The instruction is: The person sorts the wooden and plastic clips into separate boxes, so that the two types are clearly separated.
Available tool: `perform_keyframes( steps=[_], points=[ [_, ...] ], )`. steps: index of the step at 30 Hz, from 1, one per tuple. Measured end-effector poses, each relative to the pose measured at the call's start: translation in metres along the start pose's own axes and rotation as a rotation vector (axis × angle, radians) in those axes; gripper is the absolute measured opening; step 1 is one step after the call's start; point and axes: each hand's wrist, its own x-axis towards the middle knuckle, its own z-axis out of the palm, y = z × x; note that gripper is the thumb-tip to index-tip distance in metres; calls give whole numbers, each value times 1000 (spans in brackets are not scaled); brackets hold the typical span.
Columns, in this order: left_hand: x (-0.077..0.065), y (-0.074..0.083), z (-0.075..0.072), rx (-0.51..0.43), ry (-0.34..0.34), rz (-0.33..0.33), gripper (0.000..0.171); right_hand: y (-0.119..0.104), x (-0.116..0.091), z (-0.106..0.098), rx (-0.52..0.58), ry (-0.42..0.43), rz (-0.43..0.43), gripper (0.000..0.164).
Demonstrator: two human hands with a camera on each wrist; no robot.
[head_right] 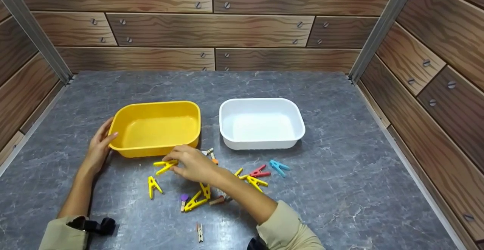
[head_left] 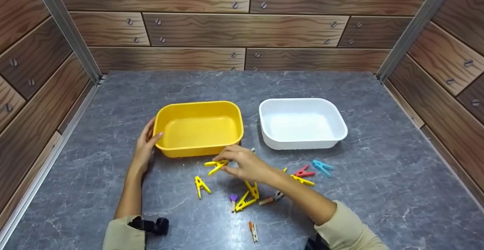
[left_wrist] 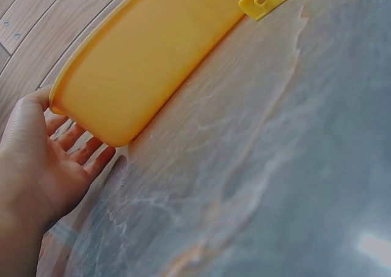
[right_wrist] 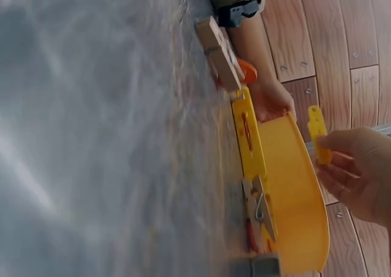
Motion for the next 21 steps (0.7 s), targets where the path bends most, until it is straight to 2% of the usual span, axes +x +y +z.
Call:
perform_keyframes(
  steps=[6, 14, 21],
  points=[
    [2, -2, 0, -23, 4, -13, 58, 1, 6, -14, 2, 34, -21, 24],
    [1, -1, 1, -11, 2, 1, 58, 7, 19, -32, -18, 40, 83, 23],
    [0, 3, 0, 9, -4, -9, 59, 20, 29, -33, -53, 59, 128, 23]
  ],
)
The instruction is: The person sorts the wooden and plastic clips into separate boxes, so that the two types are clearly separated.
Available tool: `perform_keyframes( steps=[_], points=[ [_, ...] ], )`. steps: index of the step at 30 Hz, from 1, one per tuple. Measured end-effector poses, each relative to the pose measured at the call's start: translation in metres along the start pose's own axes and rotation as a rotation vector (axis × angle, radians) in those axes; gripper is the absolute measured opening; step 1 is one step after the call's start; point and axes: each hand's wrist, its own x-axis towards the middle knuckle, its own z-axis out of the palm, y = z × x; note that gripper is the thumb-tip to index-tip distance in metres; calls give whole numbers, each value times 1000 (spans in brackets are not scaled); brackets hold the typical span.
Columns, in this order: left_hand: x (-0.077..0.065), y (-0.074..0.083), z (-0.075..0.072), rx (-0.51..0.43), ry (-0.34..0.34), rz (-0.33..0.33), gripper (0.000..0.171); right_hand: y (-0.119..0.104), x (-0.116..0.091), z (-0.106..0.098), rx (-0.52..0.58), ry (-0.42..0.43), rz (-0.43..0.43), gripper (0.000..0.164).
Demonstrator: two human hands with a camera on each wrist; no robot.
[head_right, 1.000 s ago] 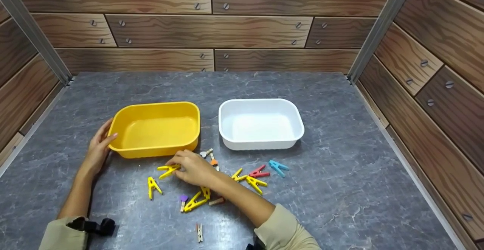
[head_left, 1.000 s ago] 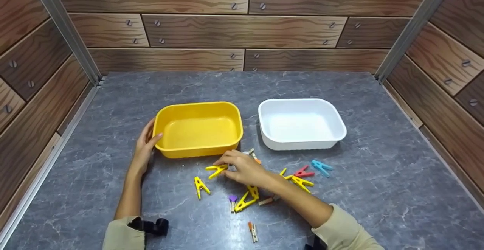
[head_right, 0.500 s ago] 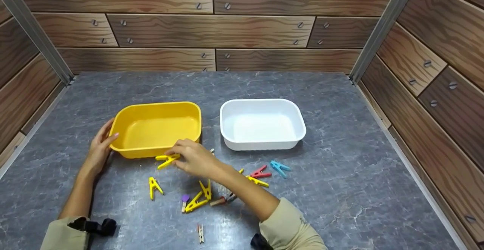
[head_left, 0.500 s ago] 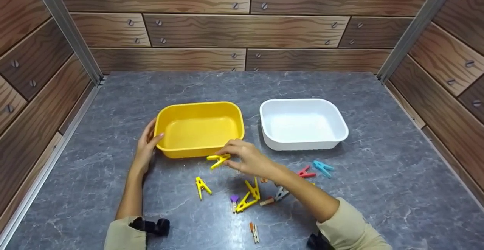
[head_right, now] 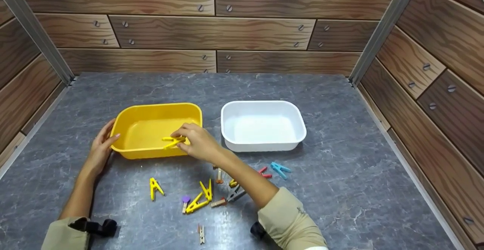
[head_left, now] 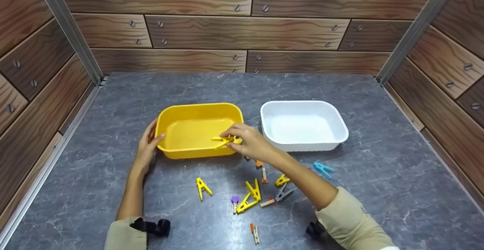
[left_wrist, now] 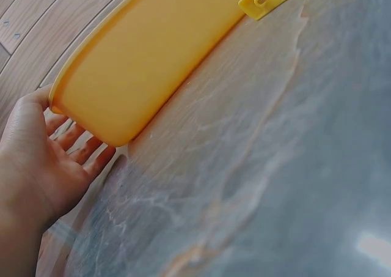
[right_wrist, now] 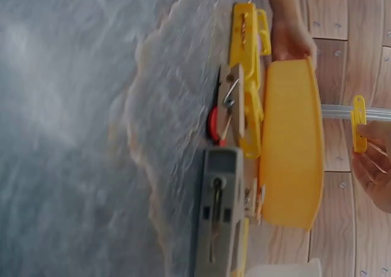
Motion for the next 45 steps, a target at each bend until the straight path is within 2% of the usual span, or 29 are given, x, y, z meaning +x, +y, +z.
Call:
perform_keyframes(
  steps=[6, 13, 15, 20, 31, 45],
  points=[
    [3, -2, 0, -8, -2, 17, 58, 17, 6, 9, 7, 35, 37, 22],
    [12, -24, -9, -19, 11, 40, 58, 32, 11, 17, 12, 56, 98, 22],
    [12, -25, -9, -16, 14, 51, 58, 37, 11, 19, 33, 65, 126, 22],
    [13, -25, -7, -11, 8, 61, 58, 45, 10, 25, 78, 97, 175, 22],
    [13, -24, -10, -20, 7, 3, 58, 48, 8, 33, 92, 129, 203, 22],
    [13, -26, -10, 14, 14, 21, 59, 48, 9, 33, 89, 121, 214, 22]
  ],
)
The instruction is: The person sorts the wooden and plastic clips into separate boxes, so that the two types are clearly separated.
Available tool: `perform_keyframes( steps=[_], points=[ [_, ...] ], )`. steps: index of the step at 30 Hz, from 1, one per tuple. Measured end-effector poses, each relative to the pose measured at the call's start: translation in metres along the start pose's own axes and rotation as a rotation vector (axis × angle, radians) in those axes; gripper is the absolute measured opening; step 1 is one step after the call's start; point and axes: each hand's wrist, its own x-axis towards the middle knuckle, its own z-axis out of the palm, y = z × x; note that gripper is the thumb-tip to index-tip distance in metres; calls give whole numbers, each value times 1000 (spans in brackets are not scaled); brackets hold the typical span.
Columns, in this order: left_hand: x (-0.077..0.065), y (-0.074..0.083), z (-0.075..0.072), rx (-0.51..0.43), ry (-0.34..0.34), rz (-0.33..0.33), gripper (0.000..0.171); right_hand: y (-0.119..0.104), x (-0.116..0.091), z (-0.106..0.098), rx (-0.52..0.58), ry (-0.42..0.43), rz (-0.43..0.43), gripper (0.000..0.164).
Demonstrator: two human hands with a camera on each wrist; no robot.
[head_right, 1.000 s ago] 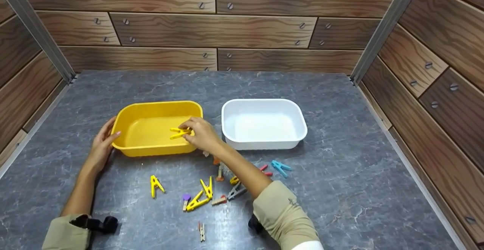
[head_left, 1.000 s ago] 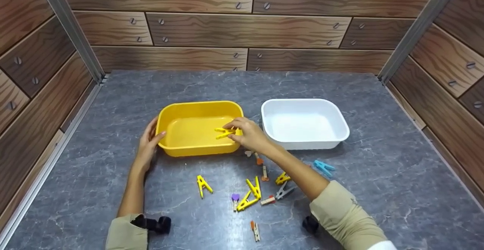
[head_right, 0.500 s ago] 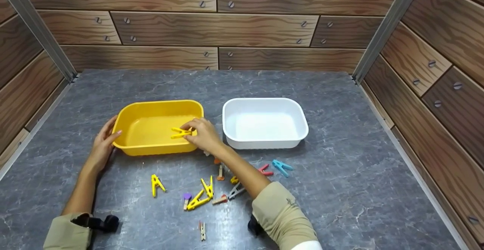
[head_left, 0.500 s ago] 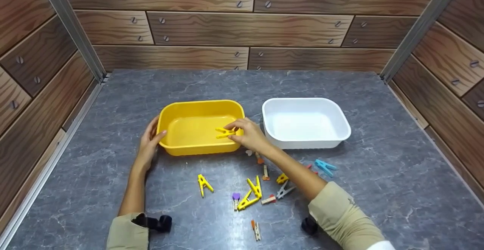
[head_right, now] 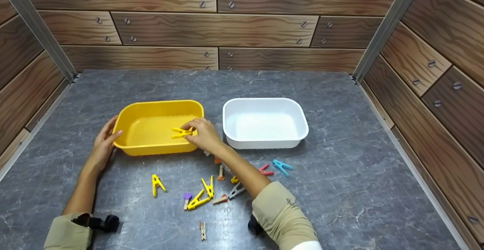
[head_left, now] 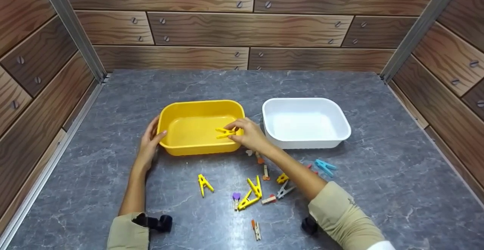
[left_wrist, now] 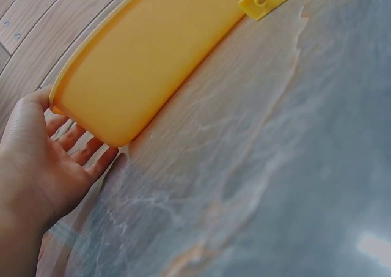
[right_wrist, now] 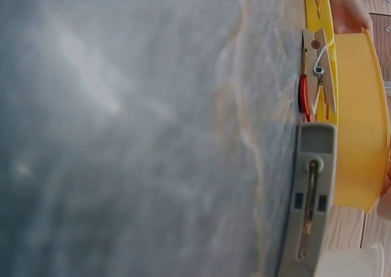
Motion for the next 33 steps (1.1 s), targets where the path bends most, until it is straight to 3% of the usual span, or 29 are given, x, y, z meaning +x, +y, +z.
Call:
perform_keyframes(
  steps=[19, 33],
  points=[
    [0, -2, 1, -37, 2, 34, 57, 0, 0, 0, -10, -1, -38, 22],
    [0, -2, 1, -17, 15, 16, 58, 0, 0, 0, -34, -10, -26, 19]
  ],
)
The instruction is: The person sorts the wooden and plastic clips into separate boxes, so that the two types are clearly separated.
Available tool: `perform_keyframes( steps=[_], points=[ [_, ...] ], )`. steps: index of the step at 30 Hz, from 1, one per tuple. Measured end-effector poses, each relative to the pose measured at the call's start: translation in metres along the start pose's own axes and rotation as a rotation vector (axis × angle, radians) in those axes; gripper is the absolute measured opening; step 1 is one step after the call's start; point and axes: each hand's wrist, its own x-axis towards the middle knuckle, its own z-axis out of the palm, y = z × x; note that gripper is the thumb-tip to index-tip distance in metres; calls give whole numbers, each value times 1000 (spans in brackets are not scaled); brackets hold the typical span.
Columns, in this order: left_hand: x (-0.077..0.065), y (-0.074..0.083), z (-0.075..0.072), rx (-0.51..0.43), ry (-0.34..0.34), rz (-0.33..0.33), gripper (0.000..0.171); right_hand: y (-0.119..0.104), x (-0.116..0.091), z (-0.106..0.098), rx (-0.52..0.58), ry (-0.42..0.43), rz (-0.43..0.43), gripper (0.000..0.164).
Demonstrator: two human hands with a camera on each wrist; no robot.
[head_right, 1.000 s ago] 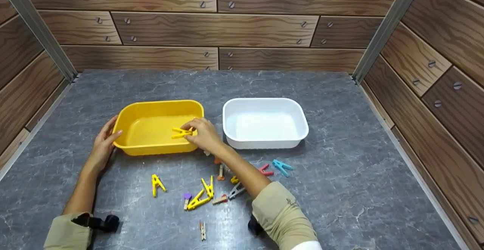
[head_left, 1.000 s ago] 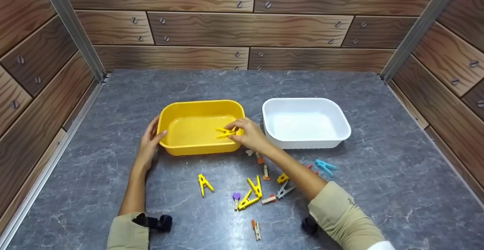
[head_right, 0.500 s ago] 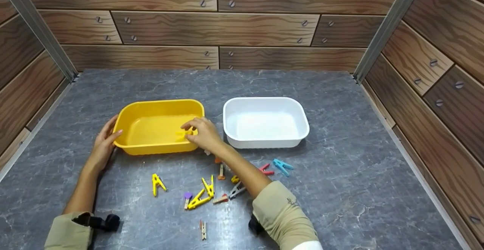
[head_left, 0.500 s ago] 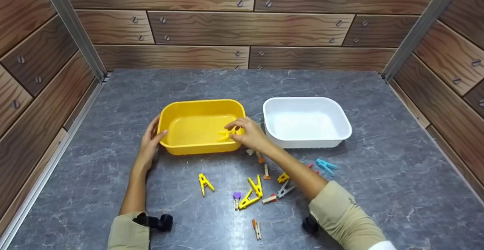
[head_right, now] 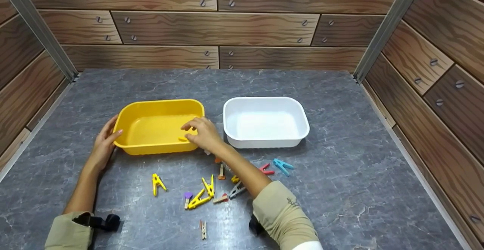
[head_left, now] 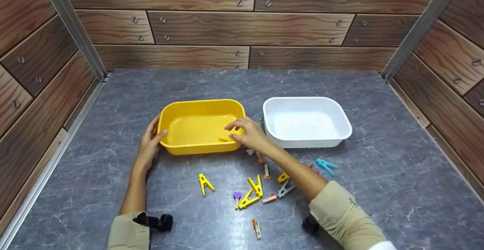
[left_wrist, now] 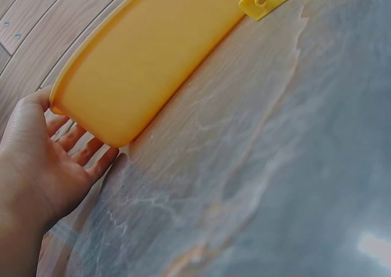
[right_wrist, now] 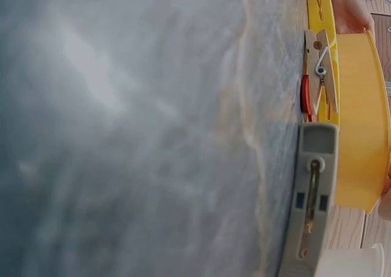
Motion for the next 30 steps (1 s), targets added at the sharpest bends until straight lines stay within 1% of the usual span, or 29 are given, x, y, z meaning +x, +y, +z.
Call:
perform_keyframes(
  steps=[3, 7, 10, 13, 16, 19, 22, 27, 30],
  points=[
    [0, 0, 0, -4, 3, -3, 58, -2, 0, -1, 0, -8, -4, 19],
    [-1, 1, -1, -1, -6, 7, 58, -8, 0, -4, 26, -1, -47, 18],
    [-1, 1, -1, 7, -15, 10, 57, -15, -2, -6, 56, 20, -100, 17],
    [0, 2, -2, -7, -20, -1, 58, -26, -4, -5, 107, 34, -170, 16],
    [-1, 4, -1, -12, -20, -24, 58, -39, -6, -3, 174, 14, -247, 17],
    [-4, 12, 2, -14, -24, -41, 58, -52, -9, 1, 227, -42, -309, 19],
    [-8, 18, 5, -13, -33, -50, 58, -62, -14, 8, 241, -139, -335, 20],
    [-10, 21, 7, -6, -42, -40, 58, -69, -21, 23, 197, -357, -333, 20],
    [-11, 23, 7, -2, -33, -24, 58, -69, -24, 32, 154, -449, -326, 23]
  ],
)
